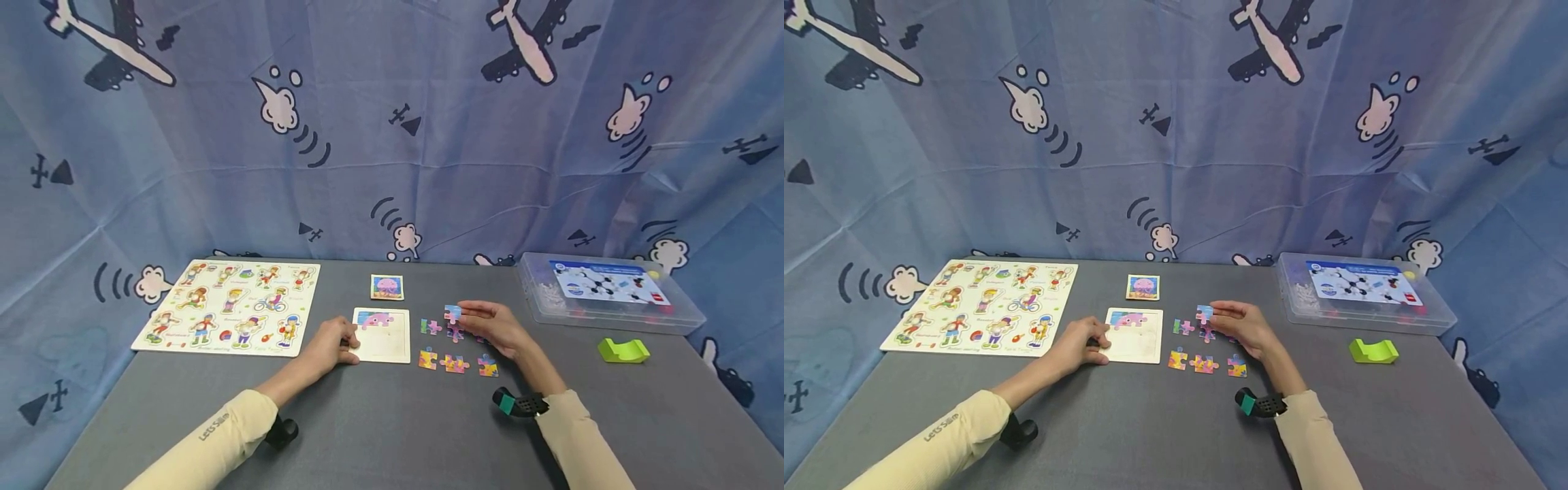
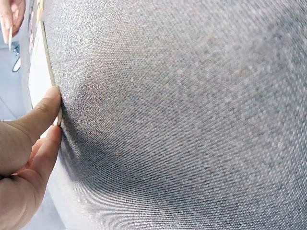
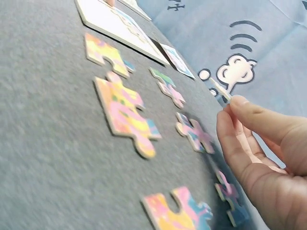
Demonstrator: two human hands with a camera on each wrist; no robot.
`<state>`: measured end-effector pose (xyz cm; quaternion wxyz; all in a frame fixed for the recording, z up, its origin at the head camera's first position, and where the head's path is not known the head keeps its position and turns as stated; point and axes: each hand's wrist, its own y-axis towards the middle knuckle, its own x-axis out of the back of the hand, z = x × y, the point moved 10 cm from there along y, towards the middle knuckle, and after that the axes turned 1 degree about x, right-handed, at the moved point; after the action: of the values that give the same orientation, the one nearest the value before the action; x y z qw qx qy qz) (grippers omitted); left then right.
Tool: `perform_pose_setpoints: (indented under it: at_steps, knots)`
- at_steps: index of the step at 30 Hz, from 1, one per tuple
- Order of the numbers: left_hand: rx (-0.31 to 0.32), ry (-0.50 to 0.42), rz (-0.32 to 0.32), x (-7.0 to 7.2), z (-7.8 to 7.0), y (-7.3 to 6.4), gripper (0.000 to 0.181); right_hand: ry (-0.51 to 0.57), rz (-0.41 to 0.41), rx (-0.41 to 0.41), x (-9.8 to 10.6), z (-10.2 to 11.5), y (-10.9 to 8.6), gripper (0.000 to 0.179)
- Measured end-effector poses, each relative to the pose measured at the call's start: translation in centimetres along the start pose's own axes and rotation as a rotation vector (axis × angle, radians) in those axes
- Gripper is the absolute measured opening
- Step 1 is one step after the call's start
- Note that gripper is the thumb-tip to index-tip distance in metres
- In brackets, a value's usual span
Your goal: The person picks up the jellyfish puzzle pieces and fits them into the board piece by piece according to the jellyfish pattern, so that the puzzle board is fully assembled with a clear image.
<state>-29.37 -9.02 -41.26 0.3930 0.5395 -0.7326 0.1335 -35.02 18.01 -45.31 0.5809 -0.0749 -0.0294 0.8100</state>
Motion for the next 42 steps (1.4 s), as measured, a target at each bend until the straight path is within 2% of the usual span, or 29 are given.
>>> perform_pose_setpoints:
  at_steps: [10,16,28,37,42]
  knots:
    - [0.009,-0.021,0.012,-0.4,0.4,-0.1,0.026,0.031,0.022,0.006,-2.0,-0.8,0.6,0.048]
    - [0.026,-0.002,0.016,-0.6,0.3,0.0,0.025,-0.017,0.033,-0.001,-3.2,-1.2,1.3,0.05]
    - [0.018,0.035,0.024,-0.3,0.1,0.3,0.026,-0.09,-0.014,-0.045,-4.8,-1.4,2.9,0.048]
    - [0.009,0.026,0.034,-0.2,-0.2,0.4,0.026,-0.125,0.029,0.005,-6.9,-0.8,3.7,0.042]
    - [0.028,0.023,0.031,-0.1,-0.2,0.3,0.025,-0.184,0.033,0.06,-8.1,-0.1,3.9,0.037]
